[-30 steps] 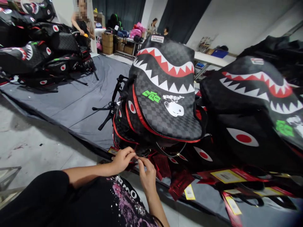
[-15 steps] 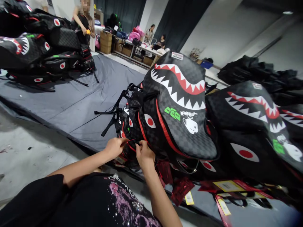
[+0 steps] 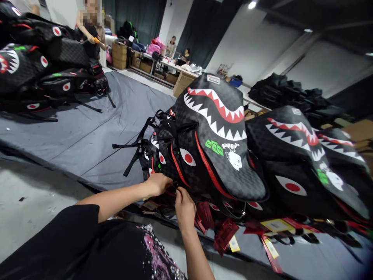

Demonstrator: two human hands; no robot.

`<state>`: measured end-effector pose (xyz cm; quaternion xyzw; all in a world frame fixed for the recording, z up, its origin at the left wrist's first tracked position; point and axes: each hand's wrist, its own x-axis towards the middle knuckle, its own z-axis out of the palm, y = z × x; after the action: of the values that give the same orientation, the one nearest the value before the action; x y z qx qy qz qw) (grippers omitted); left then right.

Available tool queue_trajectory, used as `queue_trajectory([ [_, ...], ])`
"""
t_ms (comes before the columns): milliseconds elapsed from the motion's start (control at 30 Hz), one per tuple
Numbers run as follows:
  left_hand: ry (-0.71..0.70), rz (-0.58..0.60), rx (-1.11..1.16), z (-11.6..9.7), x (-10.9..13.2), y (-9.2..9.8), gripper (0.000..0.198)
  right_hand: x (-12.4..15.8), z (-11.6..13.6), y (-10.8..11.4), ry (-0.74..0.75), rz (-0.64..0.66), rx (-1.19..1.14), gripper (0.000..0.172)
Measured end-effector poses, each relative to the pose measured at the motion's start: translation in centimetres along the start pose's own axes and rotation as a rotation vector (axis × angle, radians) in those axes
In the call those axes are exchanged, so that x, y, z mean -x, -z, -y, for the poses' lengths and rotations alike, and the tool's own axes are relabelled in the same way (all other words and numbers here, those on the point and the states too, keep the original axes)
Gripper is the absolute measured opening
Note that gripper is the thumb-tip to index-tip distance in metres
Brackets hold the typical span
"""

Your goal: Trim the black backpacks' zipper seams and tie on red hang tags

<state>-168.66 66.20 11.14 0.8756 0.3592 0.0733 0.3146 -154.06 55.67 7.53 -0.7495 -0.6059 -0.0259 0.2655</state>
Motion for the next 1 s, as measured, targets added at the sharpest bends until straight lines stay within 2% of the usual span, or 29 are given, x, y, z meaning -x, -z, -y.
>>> queue_trajectory([
  [133,-0.023,0.074,0.031,0.3,0.1,1.8,0.025,0.6,0.1,1.8,-0.047,0.074,0.359,0.042],
  [200,-0.047,0.108,0.064,1.0,0.9,2.9,0.031,0.9,-0.4,2.4,-0.072,0.080,0.383,0.041],
  [300,-0.127,0.198,0.220,2.3,1.9,3.7,0.043,0.5,-1.7,2.3,-0.205,0.185,0.118,0.035],
  [400,-0.253,0.256,0.477,3.8,2.3,3.2,0.057,-0.5,-2.4,2.0,-0.407,0.350,-0.189,0.036],
  [500,-0.257,0.137,0.521,4.7,2.7,2.1,0.059,-0.9,-2.3,2.3,-0.483,0.383,-0.388,0.041],
  [567,-0.201,0.035,0.509,4.9,3.0,1.4,0.047,-0.7,-2.1,2.7,-0.534,0.399,-0.517,0.043],
  [633,-0.159,-0.018,0.529,4.7,3.4,0.7,0.033,-0.6,-1.8,3.0,-0.622,0.473,-0.702,0.045],
  [700,-0.204,-0.050,0.550,4.1,3.5,0.1,0.026,-0.5,-1.5,3.2,-0.706,0.575,-0.894,0.046],
  [767,-0.323,-0.115,0.530,3.4,3.5,-0.6,0.025,-0.4,-1.6,3.4,-0.746,0.642,-1.014,0.043],
  [867,-0.454,-0.240,0.401,2.5,3.3,-1.6,0.023,-0.2,-2.4,3.6,-0.752,0.650,-1.046,0.038],
  [1000,-0.393,-0.361,0.112,2.1,3.0,-3.0,0.023,0.0,-3.6,3.6,-0.764,0.657,-1.065,0.033],
])
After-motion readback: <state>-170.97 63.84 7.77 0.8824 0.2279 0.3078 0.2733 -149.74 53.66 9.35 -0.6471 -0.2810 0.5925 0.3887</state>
